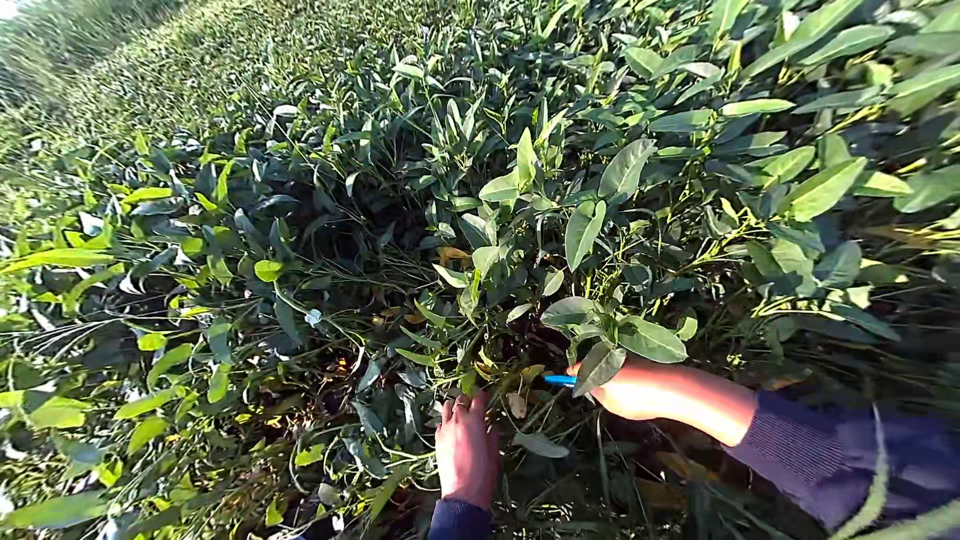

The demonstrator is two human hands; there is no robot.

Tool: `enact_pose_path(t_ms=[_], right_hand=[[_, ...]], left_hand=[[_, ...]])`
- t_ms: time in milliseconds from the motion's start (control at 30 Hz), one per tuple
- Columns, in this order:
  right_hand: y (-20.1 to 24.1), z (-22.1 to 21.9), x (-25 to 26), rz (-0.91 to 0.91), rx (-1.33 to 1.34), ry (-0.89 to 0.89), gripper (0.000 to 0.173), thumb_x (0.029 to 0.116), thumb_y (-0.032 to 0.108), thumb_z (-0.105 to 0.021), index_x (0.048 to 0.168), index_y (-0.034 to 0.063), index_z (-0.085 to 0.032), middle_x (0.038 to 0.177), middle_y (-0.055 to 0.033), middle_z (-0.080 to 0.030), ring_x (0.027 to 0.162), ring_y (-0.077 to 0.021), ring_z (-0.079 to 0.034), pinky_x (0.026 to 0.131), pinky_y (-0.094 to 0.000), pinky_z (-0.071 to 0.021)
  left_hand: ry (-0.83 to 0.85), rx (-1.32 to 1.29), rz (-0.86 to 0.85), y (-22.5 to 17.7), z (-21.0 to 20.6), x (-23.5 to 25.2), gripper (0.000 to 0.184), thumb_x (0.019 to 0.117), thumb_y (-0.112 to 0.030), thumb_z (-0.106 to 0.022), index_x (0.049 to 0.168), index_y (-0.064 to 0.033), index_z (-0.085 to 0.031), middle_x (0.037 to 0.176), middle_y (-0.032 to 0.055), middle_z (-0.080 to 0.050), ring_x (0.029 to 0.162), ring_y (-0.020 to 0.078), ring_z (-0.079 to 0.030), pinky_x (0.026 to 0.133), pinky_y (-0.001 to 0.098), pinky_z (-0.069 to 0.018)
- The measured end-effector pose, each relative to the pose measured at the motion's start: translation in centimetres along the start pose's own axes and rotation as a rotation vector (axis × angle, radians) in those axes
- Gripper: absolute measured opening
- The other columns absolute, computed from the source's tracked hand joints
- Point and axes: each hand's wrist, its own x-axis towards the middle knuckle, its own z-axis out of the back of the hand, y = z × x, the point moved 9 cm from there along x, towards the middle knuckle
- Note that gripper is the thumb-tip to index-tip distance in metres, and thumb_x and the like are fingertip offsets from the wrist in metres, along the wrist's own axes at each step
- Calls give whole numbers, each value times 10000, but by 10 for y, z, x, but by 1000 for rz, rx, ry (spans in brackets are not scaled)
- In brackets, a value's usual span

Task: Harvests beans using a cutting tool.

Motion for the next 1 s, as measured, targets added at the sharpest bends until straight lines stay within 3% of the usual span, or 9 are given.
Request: enact_pose_path(t_ms=[67,167,300,433,500,667,733,867,1000], right_hand=[[2,-1,4,-19,0,-2,365,1074,132,-443,1401,61,-588,1311,-222,-638,1268,-363,-597,1058,-567,-457],[14,-8,9,-80,-17,-10,377,1055,111,-472,1420,76,-564,1345,-233,-611,1288,-401,-574,1049,-608,-459],[19,-39,24,-160,-16,28,413,1048,83,-474,1450,-6,-511,1469,-280,-498,1371,-445,-486,1106,-619,-404],[-12,-21,3,-203,107,-97,367,1079,176,-472,1346,-38,-604,1362,-259,-601,1329,-382,-543,1117,-551,-399],[-20,-5,-7,-221,107,-29,354,1081,161,-491,1373,-14,-590,1399,-226,-586,1367,-326,-517,1160,-479,-363],[4,-4,10,70,-6,51,338,1082,134,-446,1382,65,-585,1292,-202,-645,1252,-349,-601,1062,-553,-451],[17,-4,15,50,25,42,413,1090,138,-424,1492,94,-513,1406,-198,-594,1345,-343,-545,1119,-545,-413],[26,-13,24,-1,32,-63,433,1050,42,-461,1481,15,-493,1437,-263,-533,1388,-390,-483,1153,-537,-373],[34,-10,27,-36,-46,-49,405,1044,65,-474,1444,17,-521,1415,-250,-548,1361,-394,-504,1128,-552,-398]], left_hand=[[-22,39,5,3,-3,0,519,868,-250,-776,1374,-235,-659,1457,171,-558,1392,395,-476,1065,570,-463],[67,97,28,1,-10,-1,461,887,-285,-748,1337,-201,-685,1522,154,-516,1463,391,-389,1105,615,-373],[234,55,43,1,-32,-12,463,972,-246,-641,1421,-148,-592,1417,133,-615,1348,330,-551,1116,550,-423],[262,7,78,28,-34,-16,422,996,-227,-609,1415,-171,-608,1364,148,-646,1306,331,-588,1097,558,-450],[263,-93,101,50,-26,-18,437,991,-244,-635,1416,-149,-603,1315,185,-657,1246,364,-620,1058,574,-482],[311,-292,57,85,-9,-20,413,934,-259,-722,1273,-28,-672,1191,213,-696,1155,352,-661,1040,548,-496],[184,-384,89,94,2,-16,379,941,-203,-693,1269,-15,-671,1187,213,-691,1143,345,-657,1034,549,-495],[-248,-605,206,126,31,-15,310,986,-171,-634,1231,12,-682,1090,196,-712,1028,306,-680,942,547,-515],[-380,-841,221,141,46,-25,287,979,-181,-618,1190,6,-672,1009,108,-718,943,168,-689,880,421,-554]])
